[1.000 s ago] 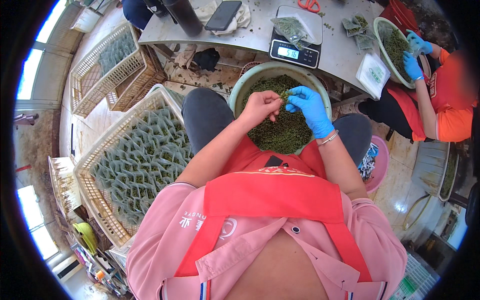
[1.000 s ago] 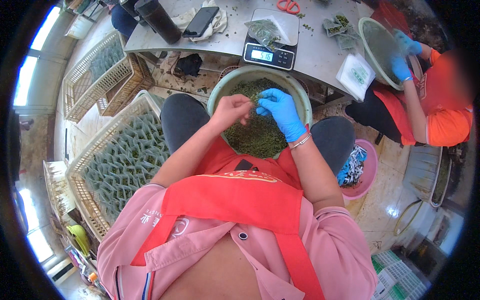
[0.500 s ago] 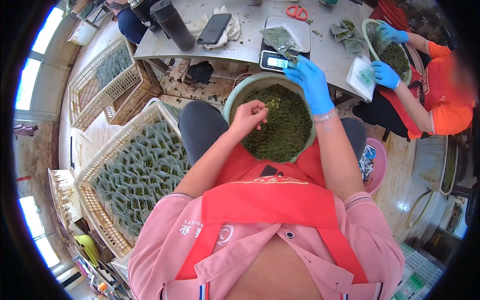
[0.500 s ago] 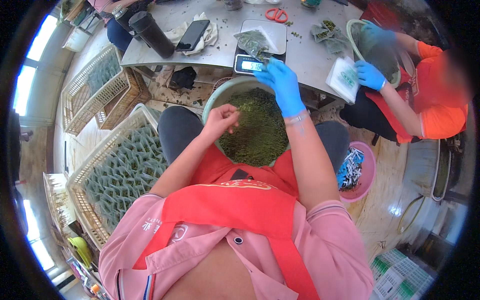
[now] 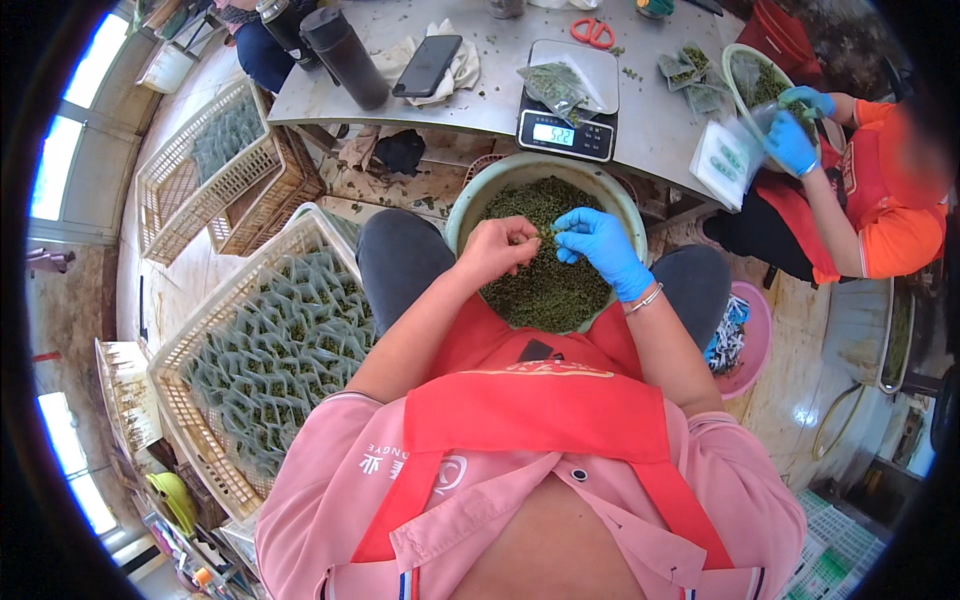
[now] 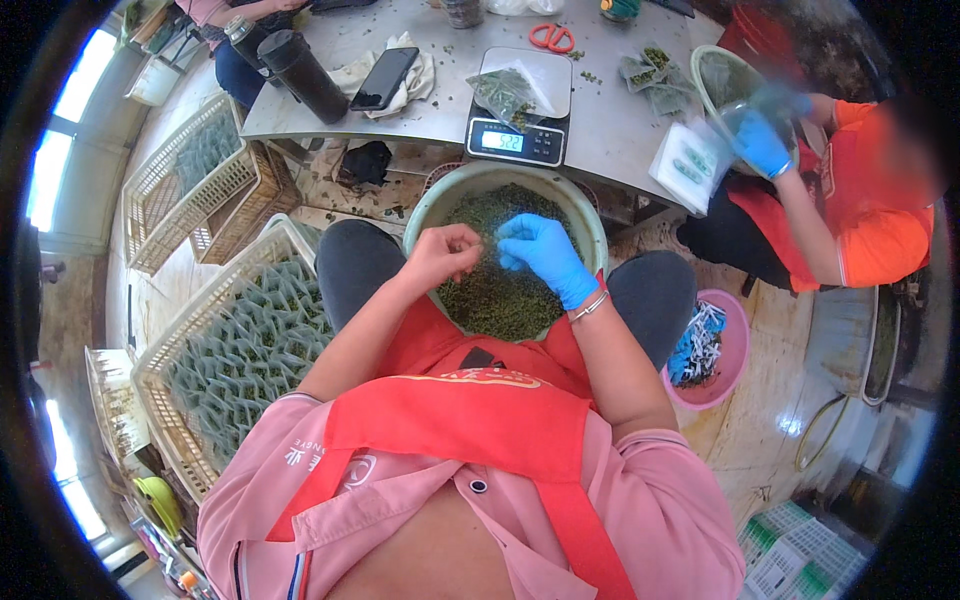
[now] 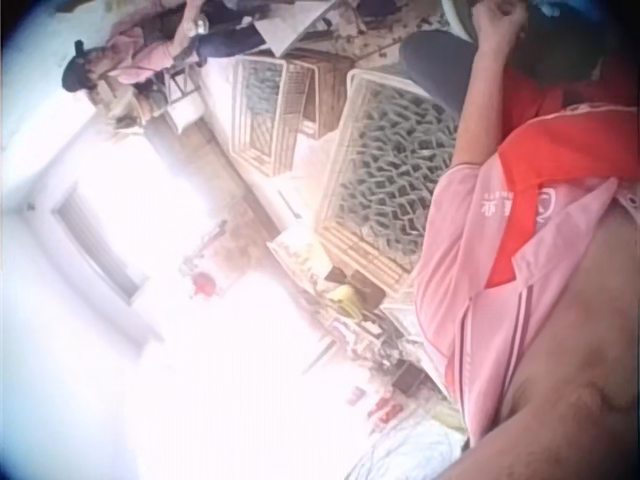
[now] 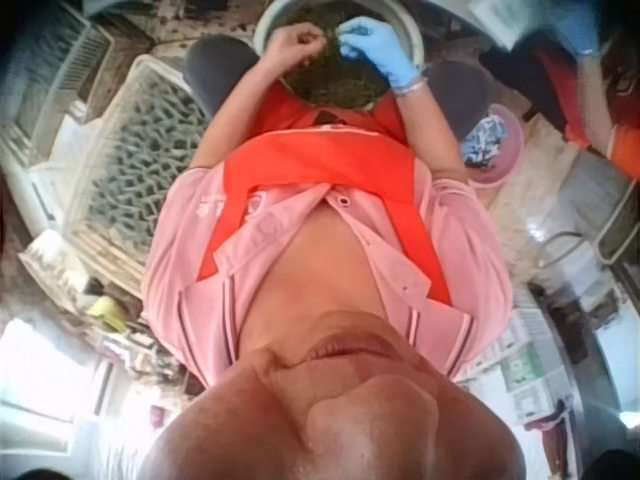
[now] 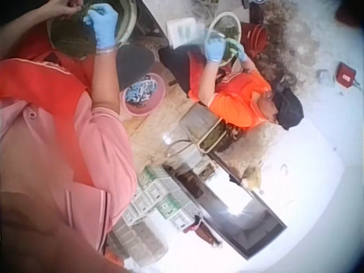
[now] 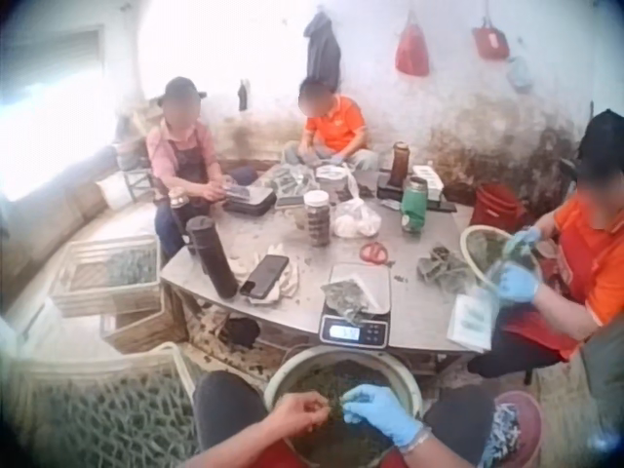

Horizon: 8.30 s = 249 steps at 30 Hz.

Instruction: The person scoops green tea leaves from a bowl into small plastic bags, weighs each bag on a digital scale, and places the filled bags into a crate. The process is repeated continuously.

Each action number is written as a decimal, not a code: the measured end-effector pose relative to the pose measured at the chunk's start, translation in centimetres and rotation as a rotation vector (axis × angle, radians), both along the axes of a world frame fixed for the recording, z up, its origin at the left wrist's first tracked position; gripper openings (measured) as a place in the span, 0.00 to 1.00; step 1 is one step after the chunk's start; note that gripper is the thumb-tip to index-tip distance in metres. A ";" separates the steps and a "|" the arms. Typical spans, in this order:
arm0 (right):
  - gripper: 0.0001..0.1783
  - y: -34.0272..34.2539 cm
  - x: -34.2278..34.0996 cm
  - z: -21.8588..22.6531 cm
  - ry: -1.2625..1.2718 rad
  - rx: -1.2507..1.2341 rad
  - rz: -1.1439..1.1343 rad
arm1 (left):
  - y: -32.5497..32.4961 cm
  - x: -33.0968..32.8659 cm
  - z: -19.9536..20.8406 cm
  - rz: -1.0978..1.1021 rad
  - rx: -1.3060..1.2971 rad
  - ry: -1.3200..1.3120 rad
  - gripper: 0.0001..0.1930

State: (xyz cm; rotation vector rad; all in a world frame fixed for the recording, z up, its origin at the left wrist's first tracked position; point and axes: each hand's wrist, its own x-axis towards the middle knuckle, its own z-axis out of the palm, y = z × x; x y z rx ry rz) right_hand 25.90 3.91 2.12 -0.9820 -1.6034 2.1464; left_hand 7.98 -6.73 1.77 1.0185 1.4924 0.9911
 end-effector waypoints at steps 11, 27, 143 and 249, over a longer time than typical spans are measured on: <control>0.10 4.5 0.1 -1.5 0.372 -0.051 -0.219 | -2.6 -0.9 -3.1 -0.057 0.040 0.047 0.14; 0.20 7.4 -3.7 1.1 -0.194 1.285 -0.302 | 4.2 -9.4 1.1 0.256 0.205 0.317 0.16; 0.24 7.1 -7.9 3.0 -0.702 1.275 -0.219 | -3.8 0.3 -4.0 0.010 0.132 0.382 0.15; 0.12 1.6 0.2 -0.5 0.130 -0.167 -0.216 | 2.4 -0.2 -1.4 0.237 0.135 -0.269 0.16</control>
